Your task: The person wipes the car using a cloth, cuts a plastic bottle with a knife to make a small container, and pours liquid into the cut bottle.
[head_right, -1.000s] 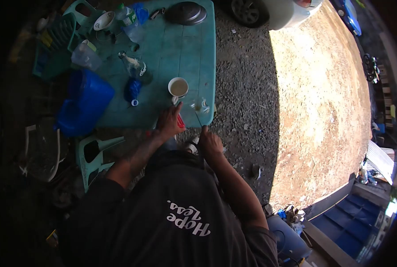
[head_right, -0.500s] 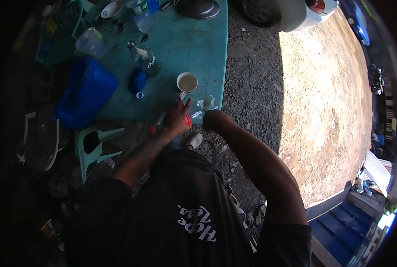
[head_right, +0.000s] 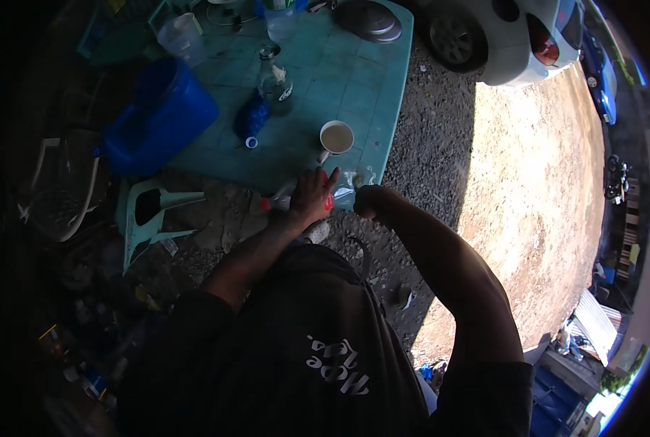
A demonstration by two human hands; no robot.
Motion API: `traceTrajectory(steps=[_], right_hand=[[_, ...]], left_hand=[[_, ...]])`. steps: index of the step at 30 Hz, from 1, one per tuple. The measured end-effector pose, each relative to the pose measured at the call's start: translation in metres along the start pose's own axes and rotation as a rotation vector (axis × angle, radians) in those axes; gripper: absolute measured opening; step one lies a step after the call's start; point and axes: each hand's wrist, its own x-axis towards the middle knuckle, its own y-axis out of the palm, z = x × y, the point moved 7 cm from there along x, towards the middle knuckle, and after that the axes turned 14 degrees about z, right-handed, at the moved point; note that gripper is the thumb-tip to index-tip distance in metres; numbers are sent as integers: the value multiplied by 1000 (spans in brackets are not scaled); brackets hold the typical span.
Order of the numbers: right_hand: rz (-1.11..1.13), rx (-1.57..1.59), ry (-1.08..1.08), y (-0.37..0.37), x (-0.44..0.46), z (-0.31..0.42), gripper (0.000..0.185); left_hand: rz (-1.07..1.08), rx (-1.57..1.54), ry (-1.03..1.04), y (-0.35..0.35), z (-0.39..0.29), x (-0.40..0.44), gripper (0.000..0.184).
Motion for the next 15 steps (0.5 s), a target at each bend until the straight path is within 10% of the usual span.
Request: traceTrajectory(steps=[15], right_hand=[[-15, -231, -10, 8, 35, -2, 30]], left_hand=[[-82, 120, -60, -1, -7, -9, 71]])
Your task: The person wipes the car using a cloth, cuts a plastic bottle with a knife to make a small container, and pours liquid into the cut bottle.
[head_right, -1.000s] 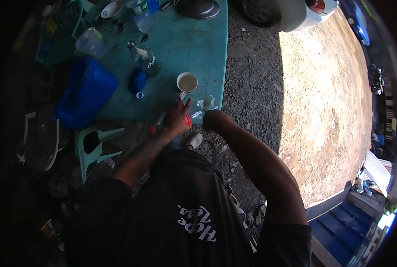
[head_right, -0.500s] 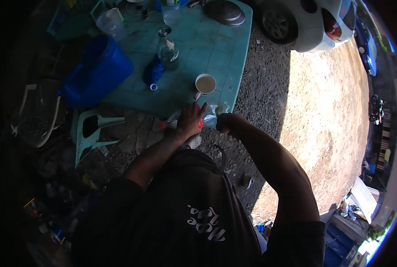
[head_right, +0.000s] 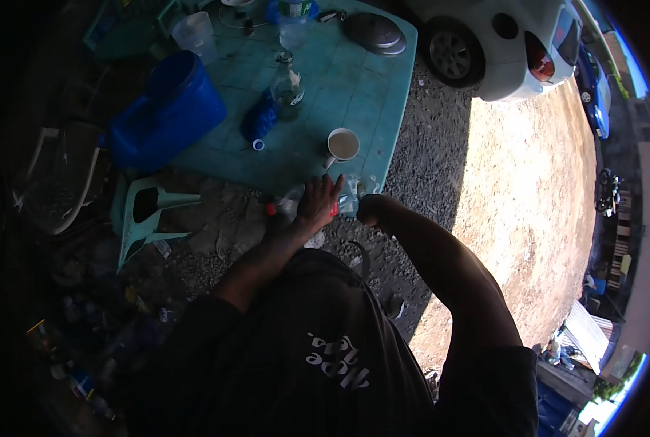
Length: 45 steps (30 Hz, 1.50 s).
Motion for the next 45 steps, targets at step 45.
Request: traceTrajectory(steps=[45], right_hand=[[-593, 507, -133, 68, 38, -26, 22]], left_hand=[[481, -509, 127, 38, 38, 53, 111]])
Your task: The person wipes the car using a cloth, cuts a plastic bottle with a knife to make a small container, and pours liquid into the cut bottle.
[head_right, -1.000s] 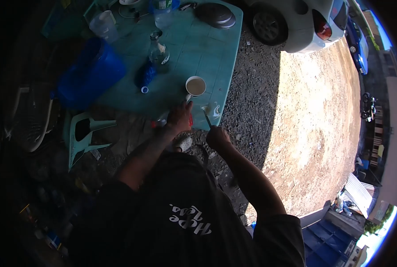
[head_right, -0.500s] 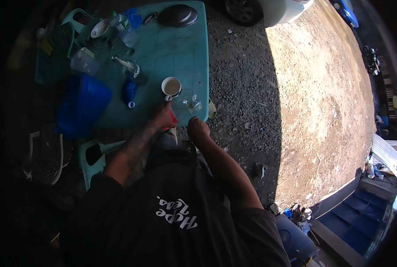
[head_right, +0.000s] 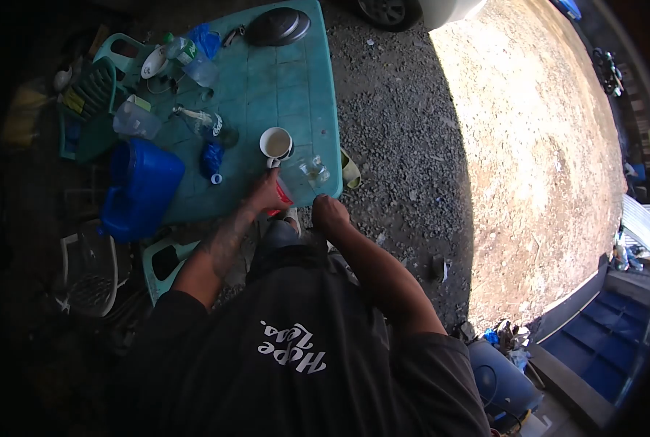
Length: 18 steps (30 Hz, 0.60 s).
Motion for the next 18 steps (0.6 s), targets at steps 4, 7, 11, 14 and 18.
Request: traceTrajectory(steps=[4, 7, 11, 14, 18], right_hand=[[-36, 38, 56, 1, 13, -7, 22], [36, -34, 15, 0, 2, -3, 23], [18, 43, 2, 6, -13, -6, 24], [-34, 113, 14, 15, 3, -12, 24], [-74, 91, -21, 16, 23, -14, 21]], left_hand=[[9, -39, -2, 0, 4, 5, 112], [103, -63, -10, -4, 4, 6, 109], [134, -82, -34, -7, -1, 4, 107], [88, -30, -13, -9, -3, 2, 108], [69, -36, -9, -3, -3, 6, 109]])
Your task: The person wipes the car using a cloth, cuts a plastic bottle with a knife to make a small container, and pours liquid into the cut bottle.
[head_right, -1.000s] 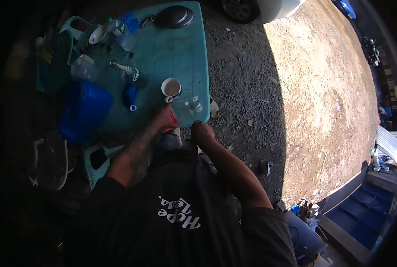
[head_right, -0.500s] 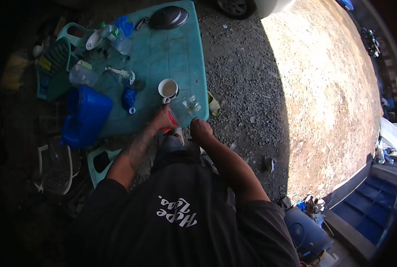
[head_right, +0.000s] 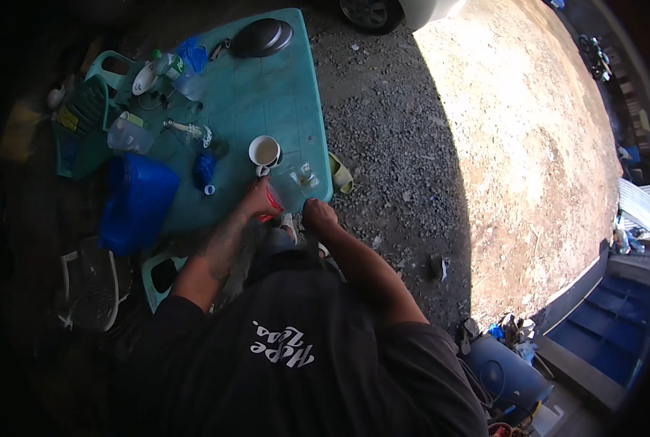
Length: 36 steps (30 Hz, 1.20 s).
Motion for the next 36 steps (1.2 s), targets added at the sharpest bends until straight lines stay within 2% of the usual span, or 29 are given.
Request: traceTrajectory(steps=[1, 2, 5, 8, 10, 12, 13, 14, 15, 16, 19, 20, 21, 22, 23, 24, 26, 29, 30, 31, 34, 36], right_hand=[[-41, 4, -3, 0, 5, -1, 21], [-40, 18, 8, 0, 4, 0, 21], [-29, 34, -30, 11, 4, -3, 15], [-31, 77, -2, 4, -22, -2, 17], [-63, 141, 19, 9, -11, -1, 16], [-12, 68, -19, 7, -17, 5, 15], [-45, 17, -18, 7, -16, 7, 15], [-70, -36, -16, 7, -13, 9, 14], [-16, 52, 17, 11, -7, 4, 16], [-9, 53, 20, 7, -12, 3, 16], [-4, -5, -88, -10, -25, 17, 22], [-54, 9, -100, -12, -26, 15, 22], [13, 22, -14, -2, -8, 6, 22], [2, -7, -33, -6, -14, 6, 22], [63, -108, -5, -2, -15, 4, 21], [44, -93, -52, -14, -31, 13, 20], [54, -22, -1, -18, -33, 13, 17], [114, -162, -103, -25, -57, 25, 23], [-97, -113, -128, -26, -61, 20, 20], [-44, -124, -143, -19, -55, 12, 18], [55, -56, -35, -22, -57, 9, 19], [12, -58, -59, -21, -52, 8, 19]], left_hand=[[-69, 4, 44, 0, 2, -1, 107], [-48, 10, 32, -1, 3, -1, 107], [107, -76, -8, 4, 9, 2, 104], [184, -211, 1, 16, 21, 11, 123], [86, -217, 43, -3, -8, -16, 118], [-127, -82, 163, 6, 3, -25, 115], [-130, -75, 180, 16, 9, -31, 115], [-281, 94, 249, 20, 8, -45, 114], [-431, 258, 309, 24, -2, -56, 112], [-426, 253, 306, 23, -17, -66, 112], [-290, 226, 120, -3, -60, -89, 103], [-300, 206, 110, -5, -56, -83, 99], [-308, 187, 91, -2, -46, -71, 96], [-383, 169, 109, 3, -34, -60, 91], [-454, 171, 198, 14, -11, -43, 89], [-388, 223, 97, 5, -19, -50, 91], [-354, 201, 42, 4, -6, -44, 97], [-315, 191, 17, -5, -1, -41, 101], [-288, 202, 19, -9, -3, -40, 102], [-295, 202, -8, -12, 2, -40, 102], [-290, 128, 57, -14, 4, -35, 103], [-251, 82, 77, -16, 2, -37, 104]])
